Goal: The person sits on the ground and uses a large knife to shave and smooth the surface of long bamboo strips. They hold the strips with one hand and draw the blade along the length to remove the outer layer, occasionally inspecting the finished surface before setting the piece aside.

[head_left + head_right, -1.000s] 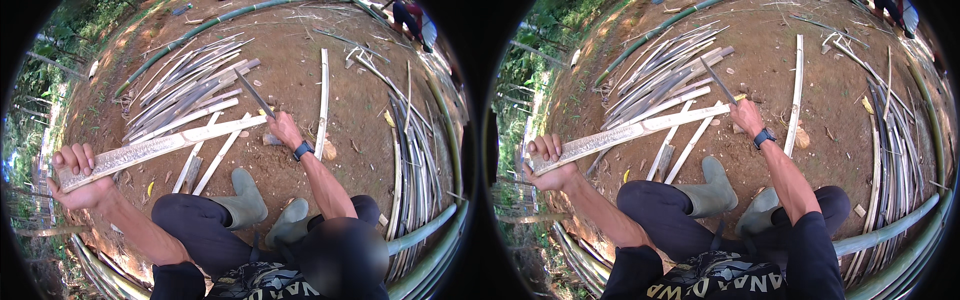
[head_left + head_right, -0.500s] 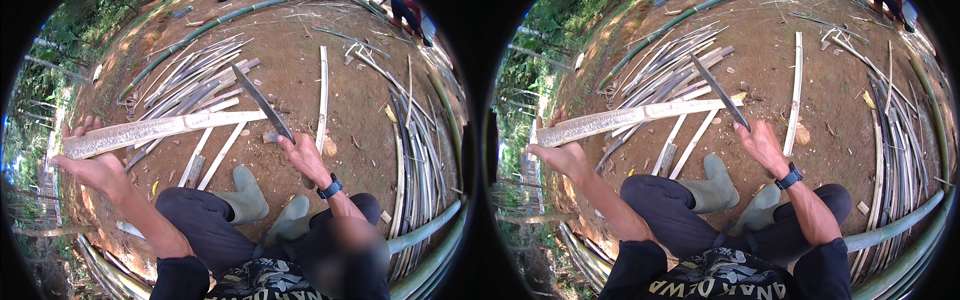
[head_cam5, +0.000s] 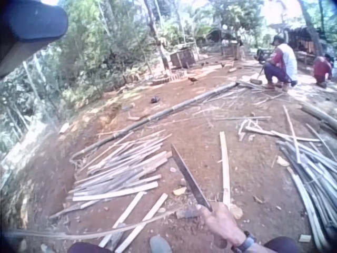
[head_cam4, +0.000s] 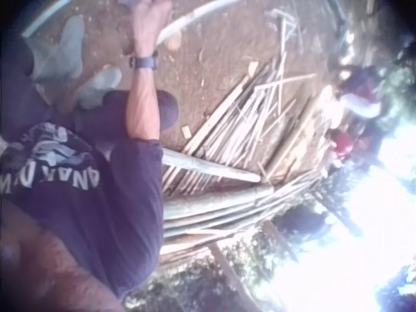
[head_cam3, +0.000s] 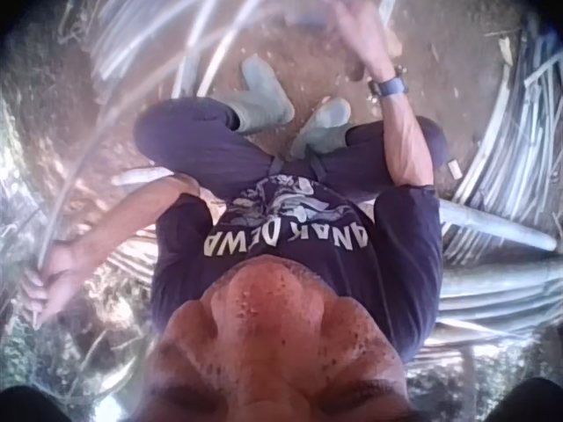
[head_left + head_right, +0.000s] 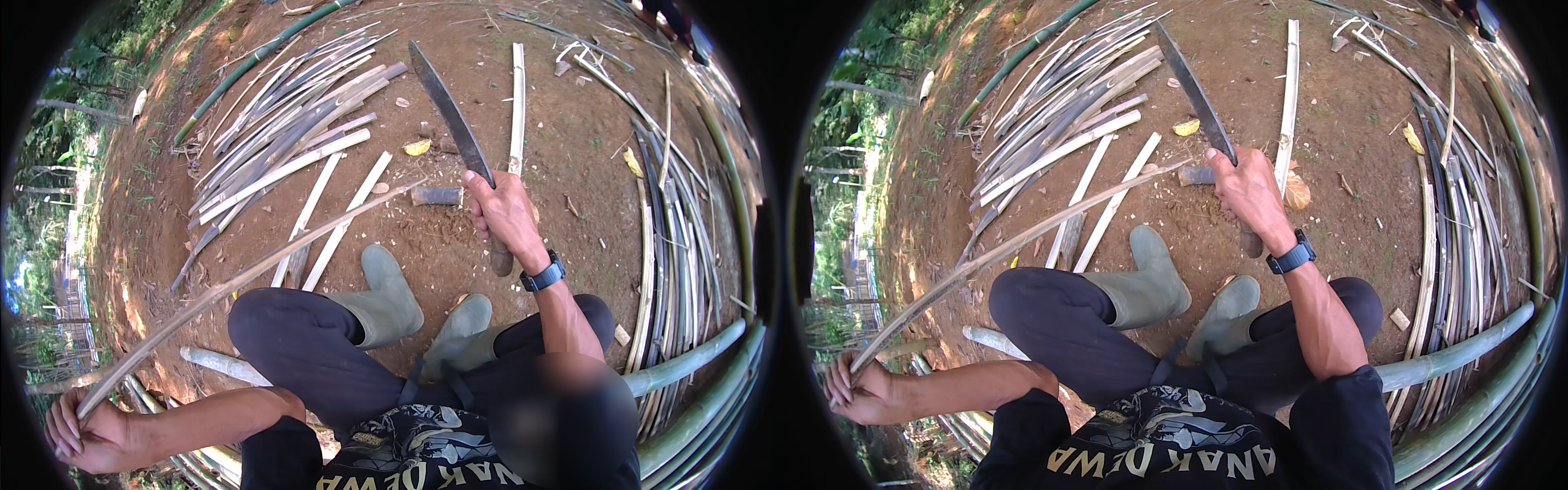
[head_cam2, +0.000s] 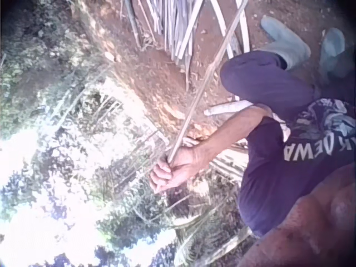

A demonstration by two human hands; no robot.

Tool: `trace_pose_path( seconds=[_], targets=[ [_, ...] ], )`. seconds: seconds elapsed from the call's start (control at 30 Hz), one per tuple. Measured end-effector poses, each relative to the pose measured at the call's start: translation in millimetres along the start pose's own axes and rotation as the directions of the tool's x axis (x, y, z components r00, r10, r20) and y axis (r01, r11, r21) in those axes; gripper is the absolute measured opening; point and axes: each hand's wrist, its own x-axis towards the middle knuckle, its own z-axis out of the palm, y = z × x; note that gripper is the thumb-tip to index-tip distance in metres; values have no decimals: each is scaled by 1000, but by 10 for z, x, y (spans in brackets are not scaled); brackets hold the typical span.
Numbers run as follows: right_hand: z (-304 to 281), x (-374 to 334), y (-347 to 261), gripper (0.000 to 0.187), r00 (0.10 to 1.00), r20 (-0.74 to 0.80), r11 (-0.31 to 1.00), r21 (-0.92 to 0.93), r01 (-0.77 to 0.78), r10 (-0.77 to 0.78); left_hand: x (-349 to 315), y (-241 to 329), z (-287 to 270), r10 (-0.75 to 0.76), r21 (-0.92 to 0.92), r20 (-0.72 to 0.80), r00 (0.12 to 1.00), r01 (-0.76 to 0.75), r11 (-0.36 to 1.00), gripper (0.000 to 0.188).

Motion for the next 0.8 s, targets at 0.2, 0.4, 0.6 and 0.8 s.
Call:
trace_pose_path(
  seconds=[0.2,0.4,0.6,0.8],
  targets=[
    [-8,-37,20,39,1000,9,997,-77,23,-22,-172,18,234,-1,-23,-2,1000,1,1000,18],
    [71,18,129,41,993,27,980,-163,115,-112,-56,-91,149,50,111,58,997,-56,992,19],
    [158,23,189,44,996,15,983,-160,94,-93,21,-417,120,34,189,52,998,-44,981,21],
    [179,34,268,40,992,83,956,-271,110,-90,-1,-456,88,42,223,19,999,-45,974,21]
  ],
)
